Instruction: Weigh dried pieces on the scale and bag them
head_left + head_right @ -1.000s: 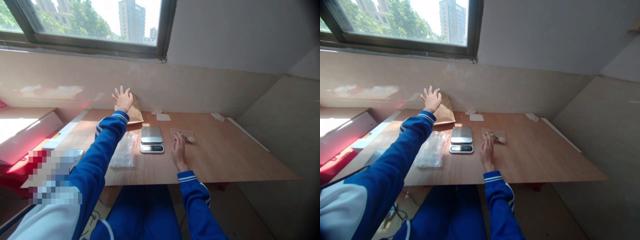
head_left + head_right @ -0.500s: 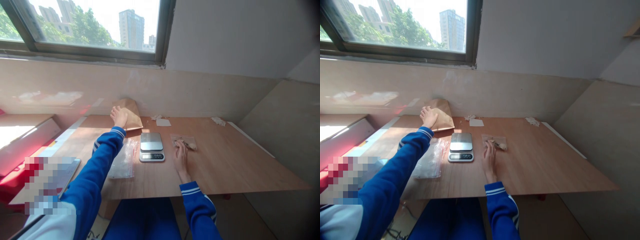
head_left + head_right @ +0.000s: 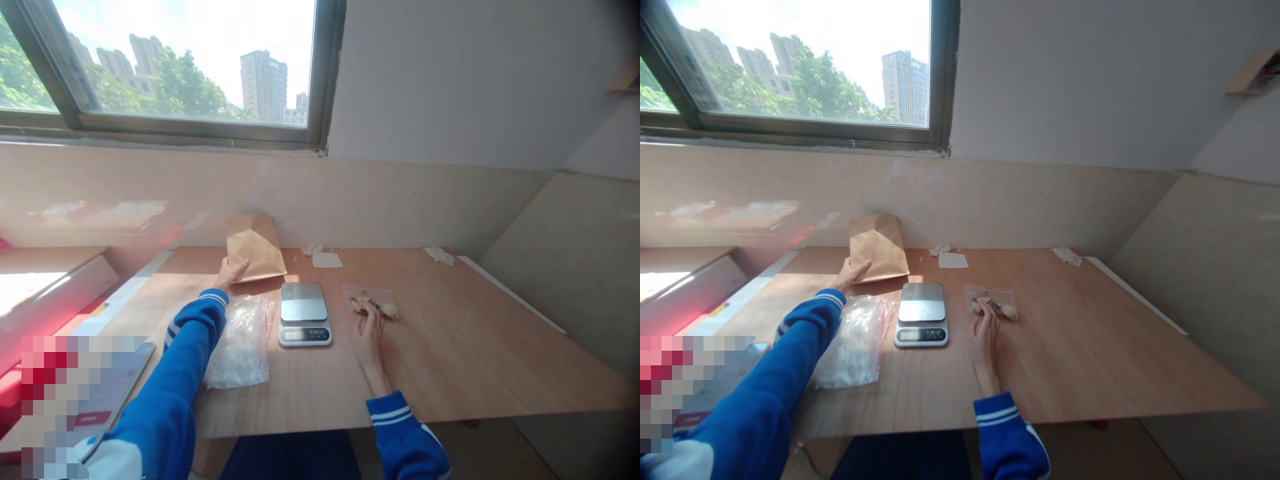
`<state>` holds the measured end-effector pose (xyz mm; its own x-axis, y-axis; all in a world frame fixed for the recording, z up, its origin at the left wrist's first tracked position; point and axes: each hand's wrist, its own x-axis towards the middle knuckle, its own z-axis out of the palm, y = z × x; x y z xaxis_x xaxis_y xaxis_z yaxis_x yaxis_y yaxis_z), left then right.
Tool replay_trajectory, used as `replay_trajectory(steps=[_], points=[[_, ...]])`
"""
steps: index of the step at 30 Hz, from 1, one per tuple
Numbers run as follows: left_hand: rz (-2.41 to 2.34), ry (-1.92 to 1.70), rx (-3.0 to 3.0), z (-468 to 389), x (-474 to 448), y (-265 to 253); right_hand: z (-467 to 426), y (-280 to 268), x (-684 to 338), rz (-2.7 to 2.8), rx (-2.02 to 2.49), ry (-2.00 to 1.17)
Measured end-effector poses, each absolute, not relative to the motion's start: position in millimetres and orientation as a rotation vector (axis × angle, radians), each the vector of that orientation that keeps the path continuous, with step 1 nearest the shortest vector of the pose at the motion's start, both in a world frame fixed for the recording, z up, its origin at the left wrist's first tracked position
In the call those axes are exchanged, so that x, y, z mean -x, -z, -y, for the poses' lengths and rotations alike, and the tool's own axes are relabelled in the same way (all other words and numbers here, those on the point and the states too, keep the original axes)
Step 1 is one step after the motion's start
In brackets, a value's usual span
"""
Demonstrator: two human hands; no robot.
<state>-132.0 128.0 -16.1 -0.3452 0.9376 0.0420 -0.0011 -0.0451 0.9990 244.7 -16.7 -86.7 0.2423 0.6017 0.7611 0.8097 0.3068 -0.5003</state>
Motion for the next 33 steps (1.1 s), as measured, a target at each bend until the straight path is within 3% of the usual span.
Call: replay_trajectory(steps=[7, 13, 19, 26, 33], points=[[-1.175, -1.41, -1.396, -84, 125, 15, 23, 65, -224, 1.582, 1.268, 0.154], [-1.319, -1.241, -1.556, -84, 139, 27, 32, -23, -151, 1.847, 1.038, 0.069], [-1.455, -1.213, -1.6, -91, 148, 55, 13, -88, -90, 2.12, 0.952, 0.212], [-1.43, -1.323, -1.697, -80, 144, 70, 9, -85, -75, 2.24, 0.938, 0.348], [-1.438, -1.375, -1.798, -74, 143, 70, 30, -74, -64, 2.26, 0.974, 0.243]])
